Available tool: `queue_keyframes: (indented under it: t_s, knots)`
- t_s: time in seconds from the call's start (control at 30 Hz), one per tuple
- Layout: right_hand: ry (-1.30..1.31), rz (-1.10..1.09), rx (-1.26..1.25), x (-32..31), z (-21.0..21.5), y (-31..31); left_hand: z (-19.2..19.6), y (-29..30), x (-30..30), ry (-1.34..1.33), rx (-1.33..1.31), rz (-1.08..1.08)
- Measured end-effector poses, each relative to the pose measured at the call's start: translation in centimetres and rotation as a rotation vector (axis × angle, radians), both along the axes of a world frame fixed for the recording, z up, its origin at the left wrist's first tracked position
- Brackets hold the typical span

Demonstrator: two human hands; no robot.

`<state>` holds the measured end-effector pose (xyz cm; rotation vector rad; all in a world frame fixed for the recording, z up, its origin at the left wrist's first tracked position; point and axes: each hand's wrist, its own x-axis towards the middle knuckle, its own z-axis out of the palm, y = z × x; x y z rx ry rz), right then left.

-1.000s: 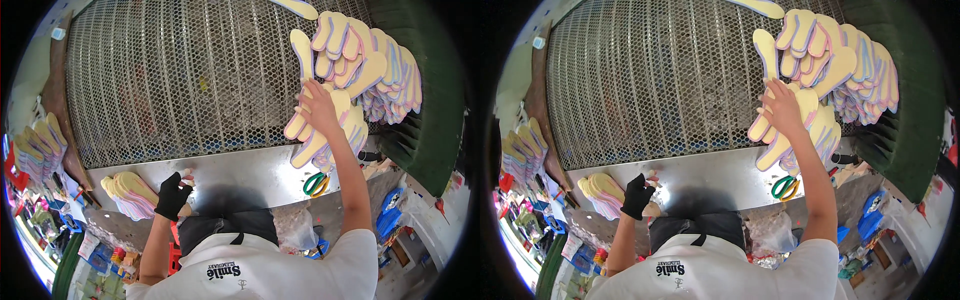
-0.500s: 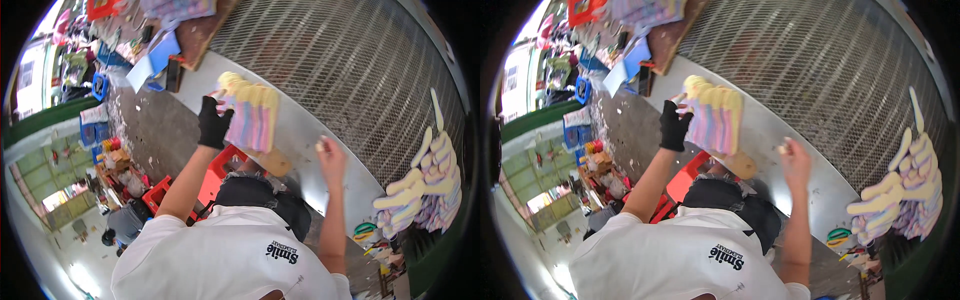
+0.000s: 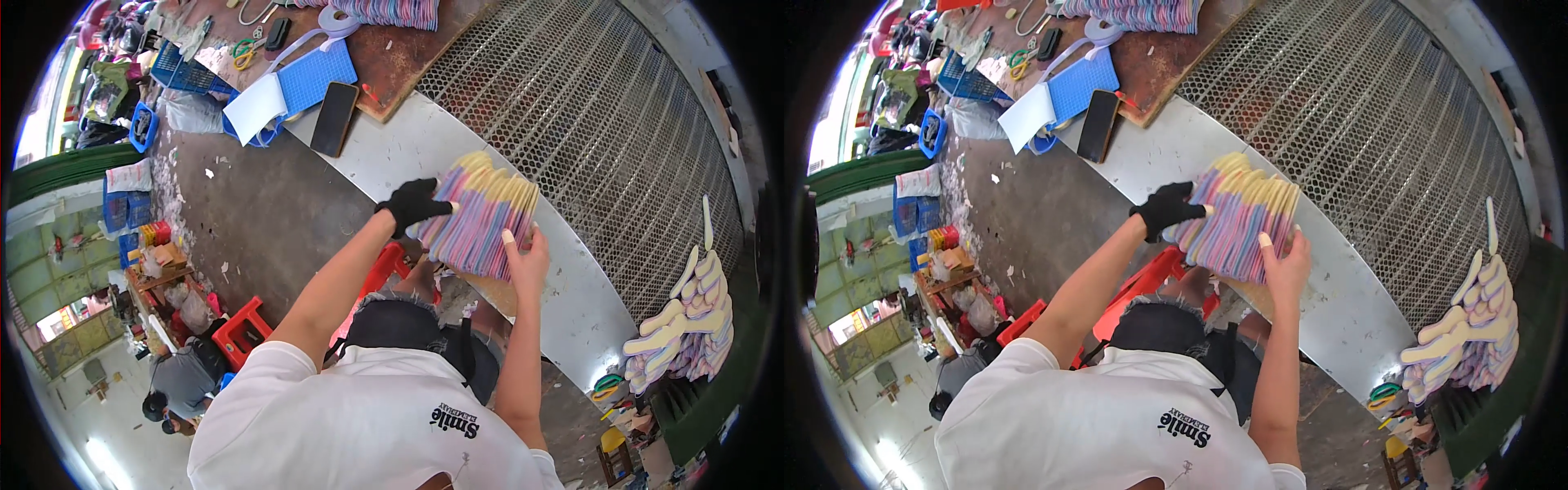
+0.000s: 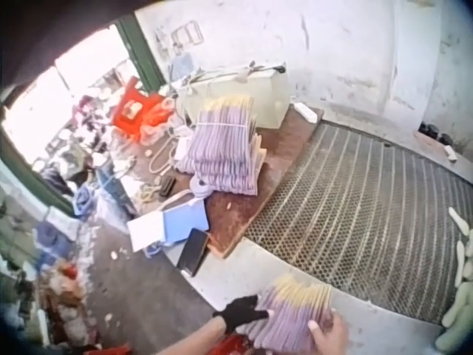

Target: The recorder is sorting and bundling colorful shoe insoles in a manufacturing environment.

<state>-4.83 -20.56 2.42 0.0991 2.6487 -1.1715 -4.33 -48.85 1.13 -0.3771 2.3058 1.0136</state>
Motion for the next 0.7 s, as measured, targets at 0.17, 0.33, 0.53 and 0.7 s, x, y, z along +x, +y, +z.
queue_keyframes:
  t_s: [0.17,0.33,0.53,0.7]
  knots:
    - [-0.102,0.123,0.137,0.0,0.2,0.2,-2.5,4.0,0.9,0.140,-0.016,-0.130]
    - [-0.085,0.067,0.016,0.4,0.1,0.6,-0.6,8.4,1.3,0.398,0.102,0.074]
    - [0.189,-0.417,-0.220,6.9,-0.9,4.7,6.9,9.2,0.2,0.956,0.447,-0.002]
    - [0.555,0.139,0.462,7.0,-6.4,6.8,1.6,8.3,-0.8,1.000,0.251,-0.247]
